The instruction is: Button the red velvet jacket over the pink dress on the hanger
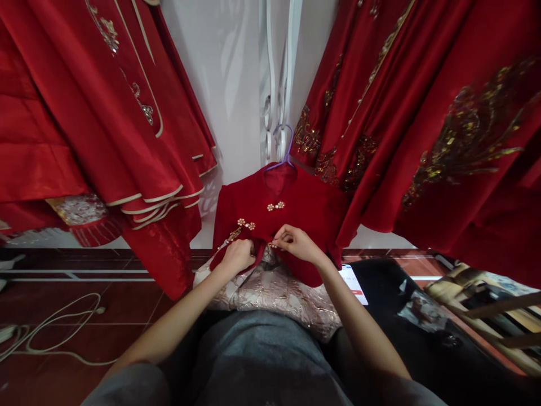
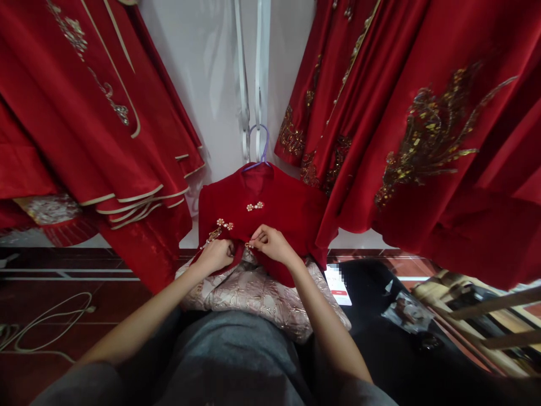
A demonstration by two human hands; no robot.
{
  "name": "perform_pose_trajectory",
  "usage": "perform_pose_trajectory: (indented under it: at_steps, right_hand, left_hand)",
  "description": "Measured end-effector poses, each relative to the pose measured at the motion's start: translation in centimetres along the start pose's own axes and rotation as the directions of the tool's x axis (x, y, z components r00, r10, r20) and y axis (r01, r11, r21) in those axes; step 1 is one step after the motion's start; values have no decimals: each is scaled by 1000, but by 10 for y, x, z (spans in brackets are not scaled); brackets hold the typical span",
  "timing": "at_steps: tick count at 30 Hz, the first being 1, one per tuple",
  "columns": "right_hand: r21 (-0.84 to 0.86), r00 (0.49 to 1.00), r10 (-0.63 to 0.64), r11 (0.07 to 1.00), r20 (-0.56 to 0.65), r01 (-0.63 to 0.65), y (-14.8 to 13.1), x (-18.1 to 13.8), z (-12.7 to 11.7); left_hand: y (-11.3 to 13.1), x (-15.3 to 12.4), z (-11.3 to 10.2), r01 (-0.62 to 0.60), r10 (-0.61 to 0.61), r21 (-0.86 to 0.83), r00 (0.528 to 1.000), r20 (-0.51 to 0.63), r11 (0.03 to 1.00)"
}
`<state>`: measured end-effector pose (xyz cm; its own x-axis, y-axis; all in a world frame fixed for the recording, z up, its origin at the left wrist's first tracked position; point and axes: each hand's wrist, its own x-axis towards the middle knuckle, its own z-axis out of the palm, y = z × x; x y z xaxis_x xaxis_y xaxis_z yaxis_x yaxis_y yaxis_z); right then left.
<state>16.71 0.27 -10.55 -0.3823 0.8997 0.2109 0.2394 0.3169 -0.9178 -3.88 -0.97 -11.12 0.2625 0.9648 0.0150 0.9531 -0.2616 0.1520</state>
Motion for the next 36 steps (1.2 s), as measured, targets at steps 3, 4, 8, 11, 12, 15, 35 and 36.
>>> perform_pose_trajectory:
  at_steps: [3,4,8,11,12,15,35,36]
  right_hand:
    - [156,999,-44,987,30,38,-14,-3,3]
    - [194,997,-63,980,43,54,-17,-4,6]
    - [184,981,-131,978,145,103,-11,-1,27]
    - [46,983,-97,995,156,91,9,4,42]
    - [-22,989,-82,996,127,85,16,6,47]
    - [-227,996,-83,970,15,84,35,10,55]
    - [-89,994,-95,991,60,100,35,9,52]
    - [-91,994,-95,991,51,100,34,9,53]
  left_hand:
    - [-10,5,-9,-56,54,-142,998,-13,988]
    - [-14,7,-11,-72,70,-180,997,-17,981]
    - [-28,16,-12,-113,122,-333,992,8,936]
    - [-34,21,-7,-44,127,-538,985,118,842]
    - [-35,22,-5,16,111,-608,979,171,794]
    - [-36,23,-2,189,46,-734,957,288,653]
    - [-29,22,-9,336,-104,-815,939,327,471]
    - [-29,22,-9,339,-105,-815,938,330,471]
